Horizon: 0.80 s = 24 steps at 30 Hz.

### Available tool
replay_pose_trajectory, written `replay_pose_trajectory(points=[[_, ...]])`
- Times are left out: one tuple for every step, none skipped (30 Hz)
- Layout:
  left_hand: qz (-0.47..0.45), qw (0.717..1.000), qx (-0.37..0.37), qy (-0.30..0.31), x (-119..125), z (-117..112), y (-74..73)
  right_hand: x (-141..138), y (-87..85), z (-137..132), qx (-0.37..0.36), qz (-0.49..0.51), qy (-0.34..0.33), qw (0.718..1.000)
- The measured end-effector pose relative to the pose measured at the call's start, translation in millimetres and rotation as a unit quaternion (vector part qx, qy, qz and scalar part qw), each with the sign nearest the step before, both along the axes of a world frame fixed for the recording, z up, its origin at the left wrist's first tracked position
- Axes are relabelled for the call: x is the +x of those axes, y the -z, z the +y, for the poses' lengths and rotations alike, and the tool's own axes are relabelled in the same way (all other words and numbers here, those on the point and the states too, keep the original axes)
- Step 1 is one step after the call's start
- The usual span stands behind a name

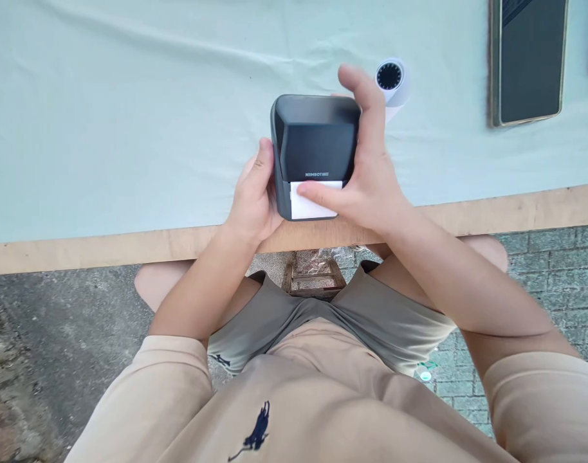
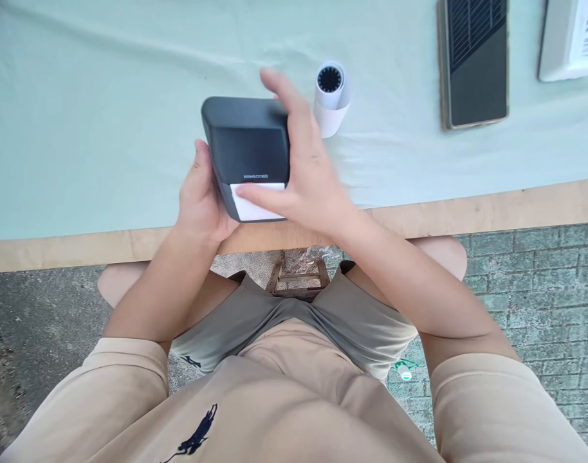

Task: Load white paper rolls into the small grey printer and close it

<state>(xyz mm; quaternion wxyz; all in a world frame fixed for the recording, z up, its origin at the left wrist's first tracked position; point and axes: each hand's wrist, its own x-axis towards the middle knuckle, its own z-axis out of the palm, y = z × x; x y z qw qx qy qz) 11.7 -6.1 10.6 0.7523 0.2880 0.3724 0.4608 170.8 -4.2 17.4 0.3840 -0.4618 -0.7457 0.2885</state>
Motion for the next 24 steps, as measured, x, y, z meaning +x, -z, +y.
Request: replay_pose_trajectory(points=[[0.003, 1.000, -0.006, -0.004, 0, 0, 0.1, 0, 0.3, -1, 0.006, -0.003, -0.012, 1.000], [0.003, 1.000, -0.009, -0.008, -1, 0, 0.5, 1, 1.2, -3, 0.011, -0.002, -0.024, 1.000], [0.002, 1.000, -0.011, -0.012, -1, 0, 1.2, 2, 2.7, -4, 0.013, 0.001, -0.036, 0.999], [-0.002, 1.000, -0.011, -0.014, -2, 0, 2.0, 4, 4.4, -5, 0.015, 0.003, -0.044, 0.999], [-0.003, 1.000, -0.012, -0.015, -2, 0, 3.0, 5, 6.3, -6, 0.018, 0.004, -0.049, 0.999], [-0.003, 1.000, -0.014, -0.017, -2, 0, 3.9, 6, 7.9, -6, 0.019, 0.001, -0.051, 0.999], [-0.002, 1.000, -0.016, -0.018, -3, 0, 4.8, 7, 9.3, -6, 0.019, -0.003, -0.051, 0.998], [0.000, 1.000, -0.016, -0.019, -3, 0, 5.5, 8, 10.3, -6, 0.019, -0.006, -0.051, 0.999], [0.002, 1.000, -0.013, -0.019, -2, 0, 6.0, 9, 11.0, -6, 0.017, -0.008, -0.049, 0.999], [0.004, 1.000, -0.008, -0.019, -2, 1, 6.4, 9, 11.4, -6, 0.014, -0.010, -0.047, 0.999], [0.006, 1.000, -0.002, -0.019, -2, 1, 6.5, 9, 11.6, -6, 0.012, -0.010, -0.046, 0.999], [0.009, 1.000, 0.003, -0.020, -2, 0, 6.5, 8, 11.7, -6, 0.010, -0.010, -0.045, 0.999], [0.014, 1.000, 0.007, -0.022, -1, 0, 6.4, 8, 11.8, -6, 0.010, -0.009, -0.044, 0.999], [0.020, 0.999, 0.008, -0.024, -1, 0, 6.2, 7, 11.9, -6, 0.013, -0.006, -0.043, 0.999], [0.025, 0.999, 0.008, -0.025, -1, 0, 6.0, 7, 12.1, -6, 0.016, -0.002, -0.044, 0.999], [0.030, 0.999, 0.007, -0.027, -1, 0, 5.7, 6, 12.2, -6, 0.018, 0.003, -0.044, 0.999], [0.033, 0.999, 0.005, -0.031, 0, 0, 5.5, 6, 12.1, -6, 0.017, 0.008, -0.044, 0.999], [0.034, 0.999, 0.004, -0.034, 0, 0, 5.3, 6, 11.8, -6, 0.014, 0.013, -0.044, 0.999], [0.035, 0.999, 0.003, -0.037, 0, 0, 5.1, 6, 11.1, -6, 0.010, 0.015, -0.045, 0.999], [0.035, 0.999, 0.003, -0.041, 0, 0, 5.0, 6, 10.0, -6, 0.007, 0.014, -0.046, 0.999], [0.035, 0.998, 0.002, -0.044, 1, 0, 5.0, 8, 8.5, -6, 0.009, 0.009, -0.046, 0.999], [0.035, 0.998, 0.001, -0.045, 1, 0, 5.1, 9, 6.7, -5, 0.022, 0.001, -0.045, 0.999], [0.036, 0.998, -0.001, -0.043, 1, 0, 5.4, 11, 4.5, -3, 0.042, -0.011, -0.044, 0.998], [0.035, 0.999, -0.002, -0.041, 0, 1, 5.7, 14, 2.3, -2, 0.063, -0.026, -0.044, 0.997]])
